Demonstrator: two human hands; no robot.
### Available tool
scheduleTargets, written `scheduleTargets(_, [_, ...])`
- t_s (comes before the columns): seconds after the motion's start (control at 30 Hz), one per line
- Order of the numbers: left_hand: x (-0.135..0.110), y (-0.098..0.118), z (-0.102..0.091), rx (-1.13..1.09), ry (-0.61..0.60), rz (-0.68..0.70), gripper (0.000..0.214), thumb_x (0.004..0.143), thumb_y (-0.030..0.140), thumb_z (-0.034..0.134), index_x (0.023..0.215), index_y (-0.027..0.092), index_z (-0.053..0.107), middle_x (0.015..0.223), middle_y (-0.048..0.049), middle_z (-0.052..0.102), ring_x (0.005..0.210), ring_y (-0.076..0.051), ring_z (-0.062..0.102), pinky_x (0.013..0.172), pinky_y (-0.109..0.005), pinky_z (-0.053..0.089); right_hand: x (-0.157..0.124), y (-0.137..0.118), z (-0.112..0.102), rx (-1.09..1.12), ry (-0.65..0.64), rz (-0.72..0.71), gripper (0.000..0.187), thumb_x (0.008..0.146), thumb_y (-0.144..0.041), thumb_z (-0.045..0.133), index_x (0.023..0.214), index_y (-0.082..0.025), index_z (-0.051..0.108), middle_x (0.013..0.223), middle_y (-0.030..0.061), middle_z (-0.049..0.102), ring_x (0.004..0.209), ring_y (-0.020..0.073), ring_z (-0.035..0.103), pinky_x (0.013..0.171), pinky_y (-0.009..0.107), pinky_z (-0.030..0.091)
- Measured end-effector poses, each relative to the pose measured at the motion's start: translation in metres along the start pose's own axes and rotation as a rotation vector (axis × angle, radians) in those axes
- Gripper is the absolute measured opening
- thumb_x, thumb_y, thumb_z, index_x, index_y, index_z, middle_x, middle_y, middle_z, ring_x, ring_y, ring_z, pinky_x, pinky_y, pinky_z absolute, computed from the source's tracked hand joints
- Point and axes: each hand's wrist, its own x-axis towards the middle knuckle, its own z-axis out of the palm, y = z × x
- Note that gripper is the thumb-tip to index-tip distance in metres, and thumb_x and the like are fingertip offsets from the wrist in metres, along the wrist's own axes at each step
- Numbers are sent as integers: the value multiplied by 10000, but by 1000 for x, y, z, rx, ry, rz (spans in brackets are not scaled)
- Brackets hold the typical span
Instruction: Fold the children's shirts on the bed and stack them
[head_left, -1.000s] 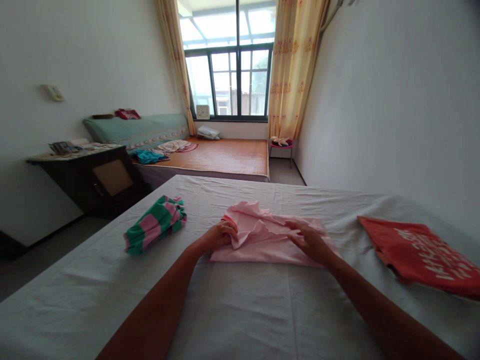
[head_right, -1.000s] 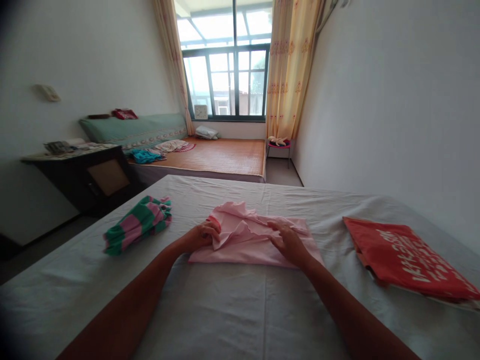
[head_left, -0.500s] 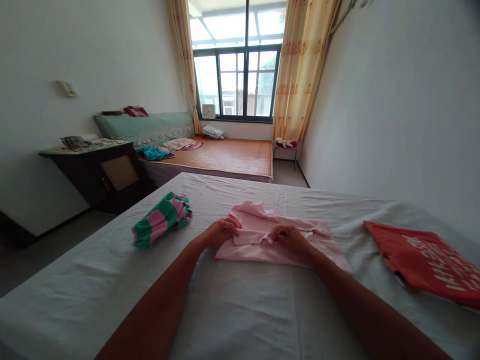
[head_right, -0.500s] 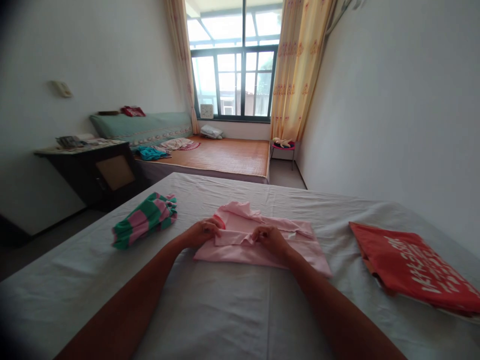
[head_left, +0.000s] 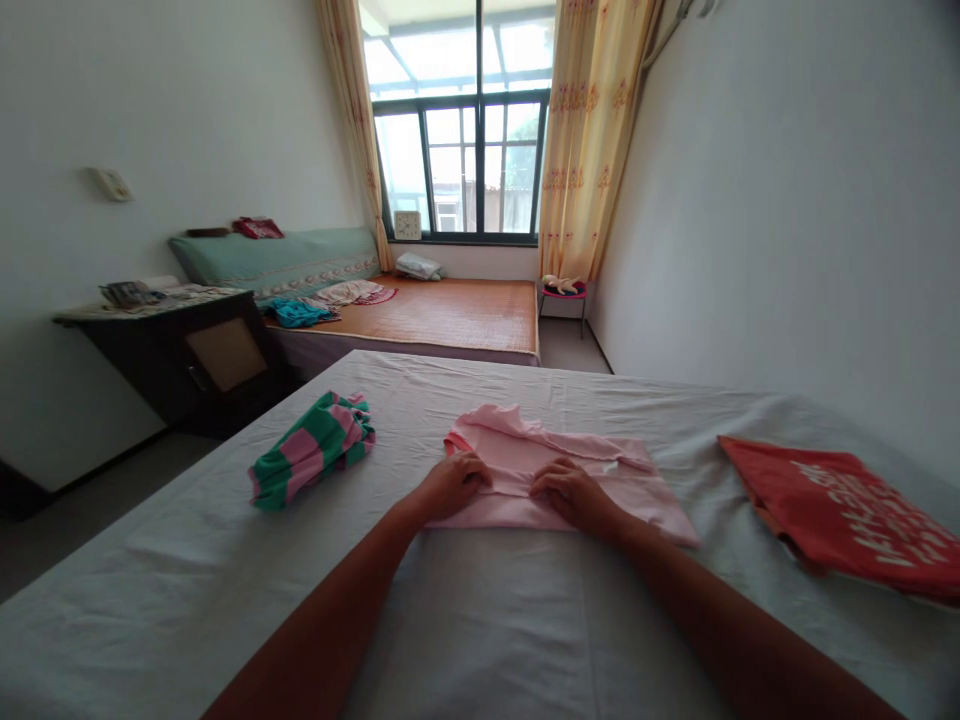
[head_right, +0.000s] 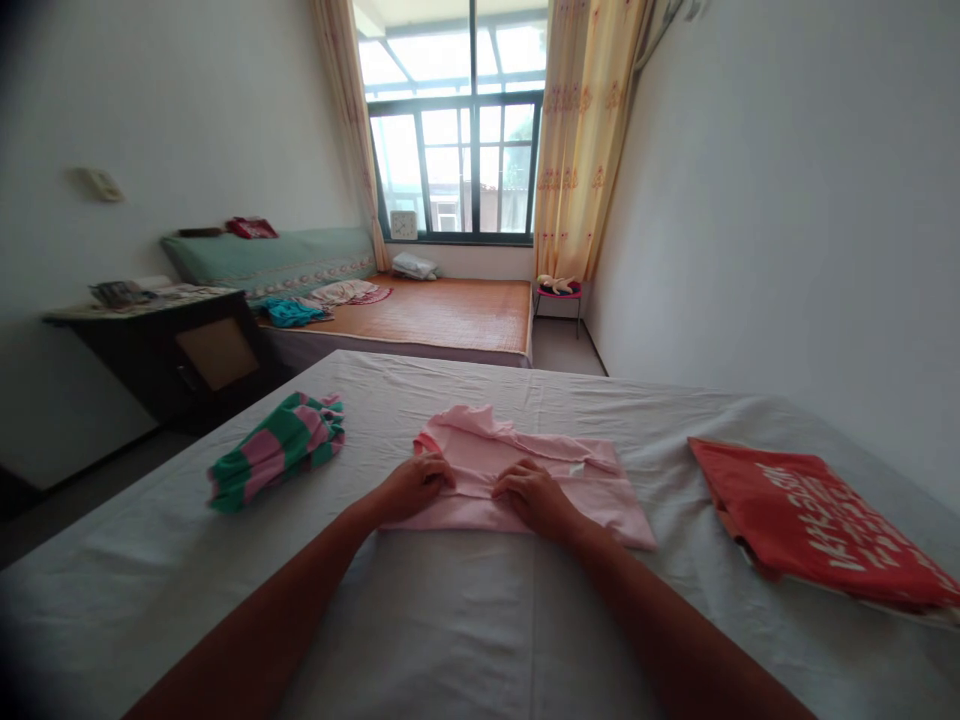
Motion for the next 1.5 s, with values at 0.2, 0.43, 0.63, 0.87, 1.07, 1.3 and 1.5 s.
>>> scheduleTargets(0.2, [2,-3,-5,-13,-31,-40,266,744,87,474,792,187,716,799,-18,692,768,-151,603,713,-219,425,-12,16,-35,-51,-85,66,375,801,-62,443,920,-282,723,955,-9,724,916,200,632,856,343,485])
scheduleTargets(0.43, [20,-17,-27,8,52,-109,279,753,126,468,862,187,718,863,-21,716,788,-158,625,745,-242,451,-60,95,-86,-247,101,373,267,783,-276,588,1021,-227,699,1012,61,713,969,236,615,874,384,471])
scheduleTargets(0.63, [78,-40,-45,41,169,-266,262,773,236,533,964,159,694,968,-68,706,918,-195,621,819,-263,456,-92,126,-80,-266,134,420,276,799,-281,560,1034,-251,701,1060,54,702,998,234,610,887,372,465])
scheduleTargets(0.87, [124,-44,-20,15,108,-265,244,756,346,559,657,149,665,553,4,597,603,-163,555,603,-243,420,-91,126,-77,-284,218,450,252,839,-222,504,988,-249,705,1006,50,710,974,234,610,872,387,483])
scheduleTargets(1.07, [123,-29,-39,-84,266,-183,216,798,295,483,848,153,637,775,-21,641,754,-152,559,699,-241,430,-88,127,-89,-219,461,454,265,844,-234,468,981,-248,695,979,53,711,964,237,615,871,408,487])
scheduleTargets(1.3, [58,-11,-39,-273,232,-71,145,778,270,497,795,151,579,699,17,561,676,-121,503,659,-226,416,-95,119,-103,81,400,501,225,793,-306,501,896,-220,682,924,51,706,896,223,640,818,371,504])
scheduleTargets(1.5, [22,-17,-17,-339,3,-81,197,773,291,540,866,134,615,830,-20,617,774,-147,551,697,-237,436,-99,113,-99,13,104,445,235,734,-223,488,828,-215,703,871,33,712,871,224,628,805,352,482])
